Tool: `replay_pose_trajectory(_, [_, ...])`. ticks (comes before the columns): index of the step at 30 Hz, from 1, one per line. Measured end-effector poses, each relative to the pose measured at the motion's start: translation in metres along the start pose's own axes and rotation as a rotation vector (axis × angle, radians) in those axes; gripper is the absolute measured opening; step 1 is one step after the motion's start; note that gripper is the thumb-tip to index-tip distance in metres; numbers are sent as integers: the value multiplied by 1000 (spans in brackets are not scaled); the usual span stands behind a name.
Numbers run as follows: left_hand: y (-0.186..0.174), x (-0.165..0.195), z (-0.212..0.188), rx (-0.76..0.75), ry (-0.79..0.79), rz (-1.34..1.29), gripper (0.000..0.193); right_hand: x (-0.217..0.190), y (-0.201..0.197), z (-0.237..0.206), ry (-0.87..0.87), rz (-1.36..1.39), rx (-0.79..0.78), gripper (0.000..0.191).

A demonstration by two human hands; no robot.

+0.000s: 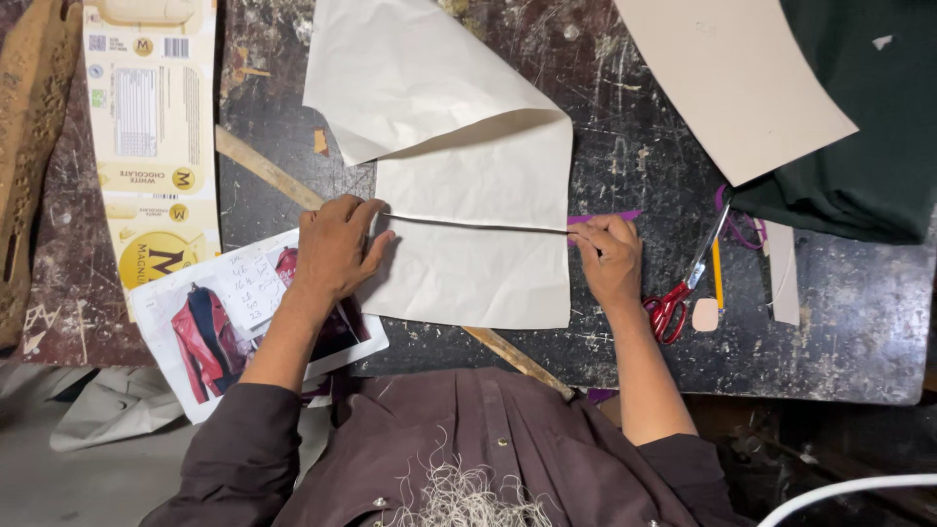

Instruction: The person traces a printed jacket image onto a large sheet of paper using a pencil, then uses a wooden ruler to draw straight lines on the paper. The person also handles a piece of green fabric and a purple paper cutout on the worktable.

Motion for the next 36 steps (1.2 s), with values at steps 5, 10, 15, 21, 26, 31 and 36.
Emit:
replay_pose_trajectory(5, [-18,22,16,191,177,-136,14,-11,-14,5,-23,-38,88,17])
replay_pose_trajectory(10, [-8,15,-1,162,61,-126,12,-9,-16,3,6,49,38,18])
replay_pose_trajectory(15, [-5,7,-18,237,19,-138,14,-19,-22,2,-47,46,164,13])
replay_pose_trajectory(21, [-2,1,-21,290,-17,-135,16,-21,-10,1,-58,45,180,14])
replay_pose_trajectory(26, [3,-1,-21,299,-30,-125,16,-16,-3,-3,-100,-10,172,16])
replay_pose_trajectory(31, [8,6,-11,301,-3,-113,19,-8,-7,5,-110,-45,224,17])
replay_pose_trajectory(36, [16,13,1,288,-16,-107,19,5,-14,16,-81,-65,237,17])
Point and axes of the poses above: each hand's wrist, its own z-axis towards the middle knuckle, its own y-axis out of the palm, x = y × z, the point moved 10 cm from there along z, towards the middle knuckle, and after that the axes turned 4 degrees about y, right-handed, at the moved point
